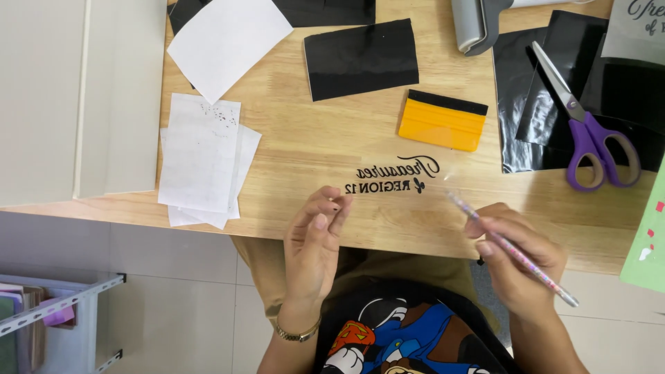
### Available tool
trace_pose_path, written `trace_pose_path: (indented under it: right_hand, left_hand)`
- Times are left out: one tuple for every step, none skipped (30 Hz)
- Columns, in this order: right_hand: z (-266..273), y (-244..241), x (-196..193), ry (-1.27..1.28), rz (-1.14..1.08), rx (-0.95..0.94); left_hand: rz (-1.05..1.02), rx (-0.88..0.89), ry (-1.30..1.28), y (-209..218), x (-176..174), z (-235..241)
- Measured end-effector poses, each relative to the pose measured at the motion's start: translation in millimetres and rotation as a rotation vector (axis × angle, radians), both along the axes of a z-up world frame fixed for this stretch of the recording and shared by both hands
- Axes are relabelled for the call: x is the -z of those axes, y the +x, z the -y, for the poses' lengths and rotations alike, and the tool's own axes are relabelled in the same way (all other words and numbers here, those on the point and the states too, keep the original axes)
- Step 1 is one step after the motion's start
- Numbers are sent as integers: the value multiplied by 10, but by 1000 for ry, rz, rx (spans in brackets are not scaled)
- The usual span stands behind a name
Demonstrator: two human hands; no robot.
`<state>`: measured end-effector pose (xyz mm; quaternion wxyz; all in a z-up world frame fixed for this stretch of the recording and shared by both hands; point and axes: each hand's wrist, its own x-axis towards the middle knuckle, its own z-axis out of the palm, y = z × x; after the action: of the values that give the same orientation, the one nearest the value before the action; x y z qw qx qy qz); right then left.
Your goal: Weeding a vinyl decal by removing excess material with a precision pick tool
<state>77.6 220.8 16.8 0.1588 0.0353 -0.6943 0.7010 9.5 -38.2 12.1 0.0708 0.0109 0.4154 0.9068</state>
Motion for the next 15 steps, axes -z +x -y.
trace_pose_path:
  right_hand:
    - [78,-27,-114,82,-7,-3]
    - [122,-25,-138,81,-8,-2]
    - [165,-18,-162,41,-26,-44]
    - [207,-11,-184,1,-45,-87]
    - [262,-1,-231,1,-42,-85]
    - [317,10,-276,-40,-60,-97]
    - [373,19,-321,-81,-79,-109]
    - [389,34,-353,-82,-76,-107]
    - [405,46,-386,-73,-88,-120]
    - [422,58,-421,-65,-100,-133]
    - [428,61,-453,-65,-99,-134]
    - [435,63,-486,-54,-104,-136]
    - [441,70,-519,-44,-108,-139]
    - [438,87,-514,-44,-106,-139]
    - [435,101,-509,-61,-103,-134]
  left_hand:
    - [37,-3,75,18,-1,6]
    - [37,-1,74,65,-28,-27]
    - [87,39,170,117,-54,-61]
    - [137,80,266,169,-77,-95]
    - [140,81,265,229,-118,-153]
    - [198,121,327,290,-158,-210]
    - [256,160,389,350,-198,-266]
    - [259,161,388,398,-209,-287]
    - [274,176,390,444,-222,-309]
    - [289,192,393,490,-235,-329]
    - [290,191,393,509,-248,-338]
    - [296,193,381,528,-261,-346]
    - [303,195,370,550,-275,-355]
    - [305,194,370,559,-273,-361]
    - [300,199,364,563,-270,-367]
